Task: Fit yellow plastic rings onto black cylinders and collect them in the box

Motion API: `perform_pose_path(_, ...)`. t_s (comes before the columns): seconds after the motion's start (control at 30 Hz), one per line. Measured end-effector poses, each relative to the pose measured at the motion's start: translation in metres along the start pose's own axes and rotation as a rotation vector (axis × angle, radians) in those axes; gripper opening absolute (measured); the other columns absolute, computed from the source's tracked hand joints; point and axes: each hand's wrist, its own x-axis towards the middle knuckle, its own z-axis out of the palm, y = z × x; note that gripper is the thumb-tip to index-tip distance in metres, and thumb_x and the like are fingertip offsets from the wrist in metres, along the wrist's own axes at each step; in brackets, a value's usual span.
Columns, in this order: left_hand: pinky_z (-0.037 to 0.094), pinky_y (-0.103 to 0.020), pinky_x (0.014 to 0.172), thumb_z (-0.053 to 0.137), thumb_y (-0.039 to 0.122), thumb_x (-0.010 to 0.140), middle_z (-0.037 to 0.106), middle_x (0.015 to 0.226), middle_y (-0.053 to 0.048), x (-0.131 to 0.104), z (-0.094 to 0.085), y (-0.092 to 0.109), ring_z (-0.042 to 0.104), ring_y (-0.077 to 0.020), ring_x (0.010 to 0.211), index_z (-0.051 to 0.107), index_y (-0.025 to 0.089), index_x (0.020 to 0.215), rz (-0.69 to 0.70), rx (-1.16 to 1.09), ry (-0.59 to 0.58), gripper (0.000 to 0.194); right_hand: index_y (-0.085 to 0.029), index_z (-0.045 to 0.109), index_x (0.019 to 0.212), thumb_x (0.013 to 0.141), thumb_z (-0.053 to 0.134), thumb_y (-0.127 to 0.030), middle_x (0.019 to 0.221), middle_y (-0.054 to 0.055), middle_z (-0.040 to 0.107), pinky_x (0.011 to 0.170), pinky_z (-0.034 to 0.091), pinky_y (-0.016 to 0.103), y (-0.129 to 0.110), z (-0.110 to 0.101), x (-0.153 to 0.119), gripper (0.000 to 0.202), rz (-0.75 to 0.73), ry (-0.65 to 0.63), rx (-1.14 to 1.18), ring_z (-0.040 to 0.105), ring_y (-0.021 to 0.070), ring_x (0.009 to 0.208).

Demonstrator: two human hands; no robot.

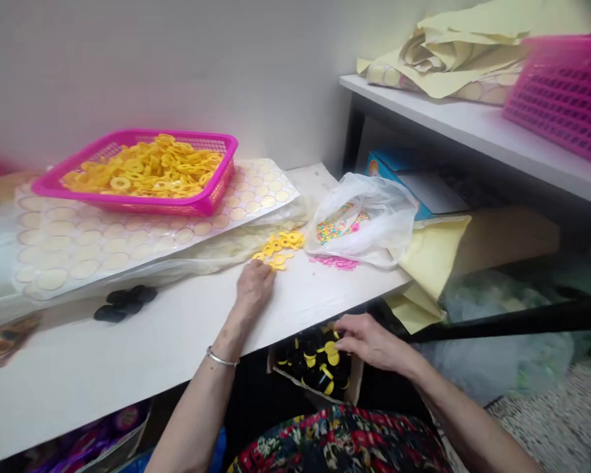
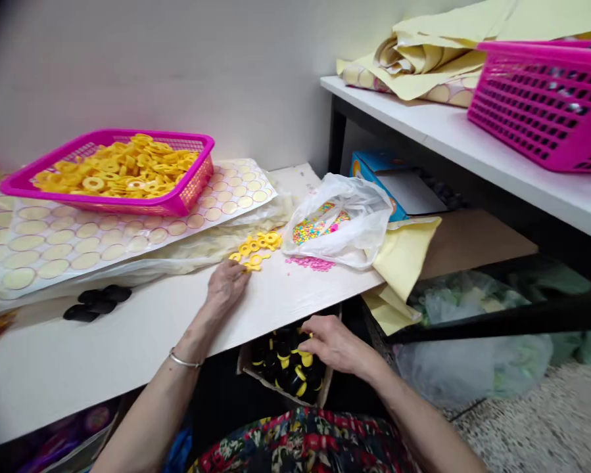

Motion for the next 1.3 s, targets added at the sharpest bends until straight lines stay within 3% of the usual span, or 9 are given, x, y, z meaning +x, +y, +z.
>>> perform_pose_path(0.07,0.044,-0.03,0.077,0.056,0.033,0.075,0.059,0.09,-0.006,-0.014,-0.006,-0.002,0.054,-0.0189,0.085,0.066,0.02,0.078,0.031,-0.066,0.056,0.017,-0.018,0.061,0.083,0.084,0.051,-0.034,0.073,0.0,0.059,0.062,0.041,0.022,0.0,-0.014,0.003,0.019,-0.028,0.116,0.089,0.053,0.0127,0.068)
perform_pose_path(0.13,0.043,-0.034,0.085,0.058,0.035,0.074,0.058,0.102,-0.007,-0.031,-0.019,-0.019,0.053,-0.0214,0.096,0.065,0.02,0.093,-0.083,-0.082,0.306,0.025,-0.018,0.06,0.081,0.082,0.052,-0.037,0.072,0.001,0.059,0.062,0.042,0.023,0.004,-0.022,0.011,0.021,-0.013,0.305,0.091,0.052,0.0128,0.065)
perform_pose_path(0.23,0.039,-0.04,0.091,0.059,0.041,0.074,0.054,0.111,-0.012,-0.061,-0.052,-0.071,0.047,-0.0264,0.108,0.06,0.017,0.103,-0.487,0.05,0.825,0.037,-0.019,0.061,0.08,0.078,0.056,-0.041,0.075,0.003,0.062,0.062,0.044,0.025,0.014,-0.02,0.025,0.023,0.027,0.415,0.118,0.054,0.0147,0.066)
perform_pose_path(0.33,0.039,-0.042,0.09,0.058,0.051,0.071,0.053,0.109,-0.015,-0.087,-0.09,-0.137,0.048,-0.0276,0.105,0.056,0.013,0.106,-0.849,0.155,1.046,0.052,-0.02,0.063,0.079,0.074,0.058,-0.045,0.076,0.005,0.064,0.061,0.046,0.025,0.023,-0.009,0.027,0.025,0.059,0.385,0.2,0.056,0.0164,0.066)
perform_pose_path(0.47,0.037,-0.042,0.093,0.064,0.055,0.063,0.056,0.104,-0.012,-0.091,-0.121,-0.197,0.049,-0.0277,0.104,0.058,0.015,0.098,-0.751,0.206,0.791,0.054,-0.02,0.064,0.079,0.071,0.061,-0.046,0.076,0.005,0.064,0.062,0.046,0.026,0.029,0.001,0.022,0.027,0.106,0.327,0.251,0.056,0.0175,0.068)
perform_pose_path(0.6,0.04,-0.037,0.09,0.067,0.058,0.055,0.059,0.098,-0.011,-0.072,-0.126,-0.216,0.053,-0.027,0.099,0.063,0.015,0.089,-0.53,0.242,0.554,0.054,-0.019,0.063,0.079,0.073,0.06,-0.045,0.07,0.003,0.06,0.061,0.044,0.026,0.017,0.002,0.021,0.026,0.13,0.288,0.28,0.053,0.0158,0.065)
perform_pose_path(0.8,0.044,-0.035,0.08,0.062,0.06,0.059,0.061,0.083,-0.004,-0.059,-0.11,-0.216,0.056,-0.0237,0.085,0.064,0.017,0.084,-0.509,0.223,0.496,0.05,-0.019,0.06,0.076,0.078,0.054,-0.034,0.066,0.0,0.054,0.06,0.039,0.025,-0.005,-0.005,0.027,0.017,0.076,0.19,0.198,0.048,0.0136,0.063)
perform_pose_path(1.03,0.033,-0.045,0.096,0.064,0.047,0.057,0.062,0.091,-0.007,-0.044,-0.077,-0.19,0.054,-0.0286,0.096,0.065,0.017,0.075,-0.311,0.232,0.455,0.036,-0.017,0.058,0.073,0.075,0.054,-0.038,0.068,0.002,0.054,0.062,0.039,0.027,0.01,-0.018,0.051,0.022,0.094,0.489,0.127,0.047,0.0146,0.065)
perform_pose_path(1.3,0.045,-0.033,0.079,0.065,0.047,0.054,0.063,0.082,-0.005,-0.049,-0.091,-0.192,0.059,-0.0221,0.079,0.07,0.016,0.079,-0.438,0.016,0.466,0.04,-0.018,0.062,0.071,0.069,0.059,-0.046,0.064,0.002,0.058,0.054,0.04,0.026,0.021,-0.015,0.046,0.028,0.159,0.48,0.194,0.05,0.015,0.06)
